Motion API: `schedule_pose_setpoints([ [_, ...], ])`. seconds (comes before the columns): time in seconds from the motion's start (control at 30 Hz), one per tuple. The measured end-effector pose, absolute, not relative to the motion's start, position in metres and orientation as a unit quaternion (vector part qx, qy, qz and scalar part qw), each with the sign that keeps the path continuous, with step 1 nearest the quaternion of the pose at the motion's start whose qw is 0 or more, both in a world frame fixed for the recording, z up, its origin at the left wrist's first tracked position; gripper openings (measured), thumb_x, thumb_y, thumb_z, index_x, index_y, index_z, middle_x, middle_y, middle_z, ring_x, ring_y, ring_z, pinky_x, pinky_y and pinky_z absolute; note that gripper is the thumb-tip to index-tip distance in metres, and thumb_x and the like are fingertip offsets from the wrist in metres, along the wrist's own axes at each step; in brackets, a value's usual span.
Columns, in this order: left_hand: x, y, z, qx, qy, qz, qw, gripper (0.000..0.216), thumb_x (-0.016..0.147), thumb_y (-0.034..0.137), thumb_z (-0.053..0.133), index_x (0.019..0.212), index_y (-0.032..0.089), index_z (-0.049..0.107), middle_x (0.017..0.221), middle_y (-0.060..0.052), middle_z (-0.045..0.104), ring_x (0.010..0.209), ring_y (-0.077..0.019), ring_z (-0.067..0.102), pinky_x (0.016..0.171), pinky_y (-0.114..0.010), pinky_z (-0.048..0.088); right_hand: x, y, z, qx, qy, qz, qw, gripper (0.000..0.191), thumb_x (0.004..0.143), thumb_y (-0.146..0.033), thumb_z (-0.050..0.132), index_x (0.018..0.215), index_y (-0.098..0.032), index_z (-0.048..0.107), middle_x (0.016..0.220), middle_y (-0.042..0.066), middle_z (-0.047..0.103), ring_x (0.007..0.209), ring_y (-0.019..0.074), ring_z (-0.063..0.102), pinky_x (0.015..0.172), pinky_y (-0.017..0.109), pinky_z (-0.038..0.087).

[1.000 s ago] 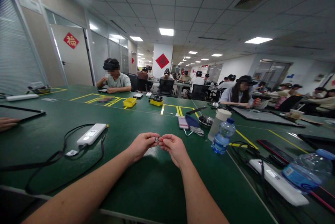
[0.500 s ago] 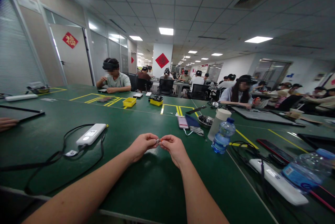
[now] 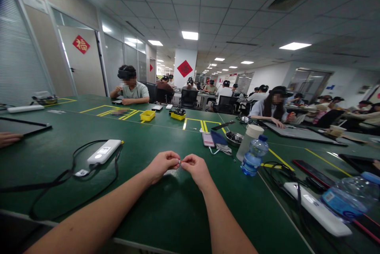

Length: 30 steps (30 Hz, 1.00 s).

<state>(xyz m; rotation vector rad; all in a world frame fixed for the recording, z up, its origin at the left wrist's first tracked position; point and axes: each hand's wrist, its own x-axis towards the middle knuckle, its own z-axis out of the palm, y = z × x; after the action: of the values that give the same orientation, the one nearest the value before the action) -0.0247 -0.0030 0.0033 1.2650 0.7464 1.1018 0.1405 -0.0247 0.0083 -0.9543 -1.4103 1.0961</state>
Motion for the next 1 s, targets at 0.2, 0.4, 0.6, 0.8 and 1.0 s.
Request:
schedule_pose_setpoints([
  [0.2,-0.028,-0.003,0.003,0.559,0.309,0.453,0.622,0.023,0.07,0.026,0.065,0.087,0.011,0.061,0.073,-0.006,0.063,0.059,-0.0096,0.058,0.059,-0.022,0.046,0.142,-0.022,0.005,-0.386,-0.613,0.461,0.511,0.02,0.062,-0.03,0.07,0.073,-0.017,0.06,0.066,0.003,0.064,0.061,0.0159,0.059,0.061,0.029,0.047],
  [0.4,-0.029,-0.006,0.009,0.553,0.291,0.441,0.644,0.035,0.069,0.027,0.066,0.1,0.012,0.058,0.073,-0.004,0.061,0.052,-0.006,0.053,0.053,-0.018,0.042,0.137,-0.022,0.005,-0.392,-0.66,0.412,0.49,0.034,0.061,-0.026,0.068,0.093,-0.019,0.061,0.064,-0.002,0.06,0.053,0.0117,0.054,0.052,0.025,0.043],
  [0.6,-0.027,-0.005,0.007,0.557,0.3,0.448,0.632,0.036,0.07,0.03,0.065,0.101,0.013,0.056,0.069,-0.002,0.06,0.049,-0.0058,0.051,0.05,-0.018,0.04,0.135,-0.031,0.015,-0.393,-0.758,0.268,0.446,0.027,0.067,-0.022,0.062,0.094,-0.023,0.066,0.068,0.001,0.059,0.054,0.0108,0.047,0.054,0.024,0.039],
  [0.8,-0.026,-0.009,0.011,0.555,0.282,0.438,0.649,0.032,0.077,0.042,0.055,0.085,0.011,0.06,0.068,-0.004,0.06,0.055,-0.0081,0.054,0.051,-0.019,0.04,0.137,-0.034,0.02,-0.418,-0.766,0.192,0.449,0.035,0.07,-0.023,0.058,0.104,-0.026,0.064,0.068,0.001,0.057,0.053,0.012,0.046,0.053,0.025,0.038],
  [1.0,-0.023,-0.013,0.009,0.568,0.294,0.421,0.643,0.031,0.072,0.038,0.061,0.086,0.011,0.063,0.074,-0.006,0.062,0.059,-0.0086,0.054,0.053,-0.018,0.039,0.139,-0.029,0.013,-0.442,-0.773,0.166,0.424,0.032,0.069,-0.024,0.059,0.101,-0.026,0.064,0.061,-0.001,0.055,0.053,0.0126,0.045,0.054,0.025,0.035],
])
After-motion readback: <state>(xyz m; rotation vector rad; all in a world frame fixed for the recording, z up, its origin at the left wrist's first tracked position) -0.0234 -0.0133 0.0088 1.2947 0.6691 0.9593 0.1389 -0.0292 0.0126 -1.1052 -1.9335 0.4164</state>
